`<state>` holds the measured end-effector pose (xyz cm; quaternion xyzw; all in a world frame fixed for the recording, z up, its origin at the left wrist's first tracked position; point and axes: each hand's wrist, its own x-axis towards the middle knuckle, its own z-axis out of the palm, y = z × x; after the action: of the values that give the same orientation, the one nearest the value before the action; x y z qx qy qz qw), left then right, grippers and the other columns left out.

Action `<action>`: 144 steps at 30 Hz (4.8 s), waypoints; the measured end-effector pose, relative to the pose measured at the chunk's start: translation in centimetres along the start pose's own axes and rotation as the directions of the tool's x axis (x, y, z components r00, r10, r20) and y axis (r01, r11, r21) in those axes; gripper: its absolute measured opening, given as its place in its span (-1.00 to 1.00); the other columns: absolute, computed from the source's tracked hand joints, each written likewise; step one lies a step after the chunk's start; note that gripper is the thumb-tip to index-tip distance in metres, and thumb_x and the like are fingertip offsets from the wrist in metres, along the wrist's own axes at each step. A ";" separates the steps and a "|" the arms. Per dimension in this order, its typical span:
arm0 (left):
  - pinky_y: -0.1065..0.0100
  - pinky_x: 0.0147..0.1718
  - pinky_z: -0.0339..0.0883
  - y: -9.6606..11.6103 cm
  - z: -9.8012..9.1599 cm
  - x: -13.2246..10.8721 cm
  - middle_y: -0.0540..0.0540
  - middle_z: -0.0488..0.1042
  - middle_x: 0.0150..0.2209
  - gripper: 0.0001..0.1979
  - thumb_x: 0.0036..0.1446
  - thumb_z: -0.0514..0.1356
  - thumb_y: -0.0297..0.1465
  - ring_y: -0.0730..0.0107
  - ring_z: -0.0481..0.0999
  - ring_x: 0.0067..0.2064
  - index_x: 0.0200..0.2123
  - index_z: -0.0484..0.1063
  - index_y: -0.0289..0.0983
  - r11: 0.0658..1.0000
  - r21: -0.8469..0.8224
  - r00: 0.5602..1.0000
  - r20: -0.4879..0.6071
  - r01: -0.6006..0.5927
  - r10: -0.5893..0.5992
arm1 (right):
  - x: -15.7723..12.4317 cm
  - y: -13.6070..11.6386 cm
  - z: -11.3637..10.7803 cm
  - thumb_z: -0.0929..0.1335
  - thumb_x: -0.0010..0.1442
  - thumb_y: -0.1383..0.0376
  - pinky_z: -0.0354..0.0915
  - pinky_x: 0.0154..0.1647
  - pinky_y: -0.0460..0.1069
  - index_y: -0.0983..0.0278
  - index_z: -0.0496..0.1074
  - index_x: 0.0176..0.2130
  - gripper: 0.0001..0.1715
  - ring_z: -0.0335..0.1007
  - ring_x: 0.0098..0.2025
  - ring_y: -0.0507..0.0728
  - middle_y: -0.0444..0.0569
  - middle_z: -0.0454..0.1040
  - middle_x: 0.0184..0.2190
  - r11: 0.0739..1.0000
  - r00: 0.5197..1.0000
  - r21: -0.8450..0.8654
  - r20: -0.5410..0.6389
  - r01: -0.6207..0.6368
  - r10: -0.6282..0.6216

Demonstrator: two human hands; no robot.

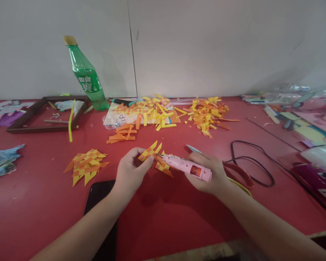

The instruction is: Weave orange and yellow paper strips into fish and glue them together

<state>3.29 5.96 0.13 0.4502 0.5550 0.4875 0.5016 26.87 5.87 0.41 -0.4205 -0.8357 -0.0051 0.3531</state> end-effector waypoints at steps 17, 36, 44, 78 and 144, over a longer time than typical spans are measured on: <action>0.44 -0.40 0.32 0.2 0.0 0.0 0.02 0.52 -0.43 -0.79 0.01 0.36 -0.26 0.44 0.46 -0.42 -0.37 0.46 -0.25 0.996 -0.075 0.998 0.014 0.056 -0.055 | 0.1 0.2 -0.3 0.32 0.09 0.38 0.28 -0.49 -0.10 0.18 0.34 -0.33 -0.90 0.41 -0.52 0.04 -0.14 0.44 -0.54 0.999 0.998 0.010 -0.058 -0.035 0.036; 0.43 -0.45 0.26 0.3 0.0 -0.2 0.02 0.49 -0.47 -0.78 0.03 0.35 -0.24 0.44 0.41 -0.45 -0.40 0.46 -0.26 0.998 -0.033 0.997 0.041 0.062 -0.061 | -0.3 0.3 0.2 0.33 0.05 0.37 0.12 -0.54 -0.08 0.20 0.28 -0.39 -0.90 0.17 -0.57 0.00 -0.20 0.30 -0.57 0.999 0.999 -0.001 0.018 0.041 -0.041; 0.40 -0.42 0.28 0.2 0.0 -0.2 0.01 0.49 -0.44 -0.78 0.04 0.34 -0.24 0.43 0.42 -0.43 -0.38 0.44 -0.25 0.998 -0.026 0.998 0.041 0.056 -0.055 | -0.2 0.3 0.0 0.34 0.07 0.38 0.18 -0.49 -0.05 0.20 0.29 -0.40 -0.90 0.27 -0.53 0.03 -0.19 0.35 -0.58 0.998 0.998 0.001 0.014 0.059 -0.059; 0.33 -0.16 0.46 0.4 0.1 0.3 0.10 0.45 -0.49 -0.76 -0.08 0.43 -0.34 0.52 0.47 -0.42 -0.49 0.41 -0.26 0.901 -0.405 0.986 0.022 0.157 -0.162 | 0.1 6.7 -4.1 0.30 0.05 0.31 0.11 -0.31 0.06 0.22 0.44 -0.17 -0.71 0.42 -0.39 0.21 0.00 0.56 -0.41 0.813 0.876 -0.505 0.203 -0.289 0.437; 0.42 -0.34 0.39 1.3 0.3 -1.0 -0.02 0.56 -0.35 -0.86 0.08 0.34 -0.34 0.42 0.52 -0.35 -0.31 0.51 -0.26 1.000 0.013 0.961 0.277 0.001 -0.004 | 1.1 -1.8 1.4 0.56 -0.01 0.09 0.33 -0.51 -0.07 0.26 0.48 -0.34 -0.64 0.33 -0.55 -0.02 -0.16 0.47 -0.51 0.249 0.670 0.649 0.551 -0.719 0.498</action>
<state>3.69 5.11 1.54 0.5163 0.4830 0.4156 0.5722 24.36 5.90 0.53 -0.4874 -0.5333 0.5781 0.3792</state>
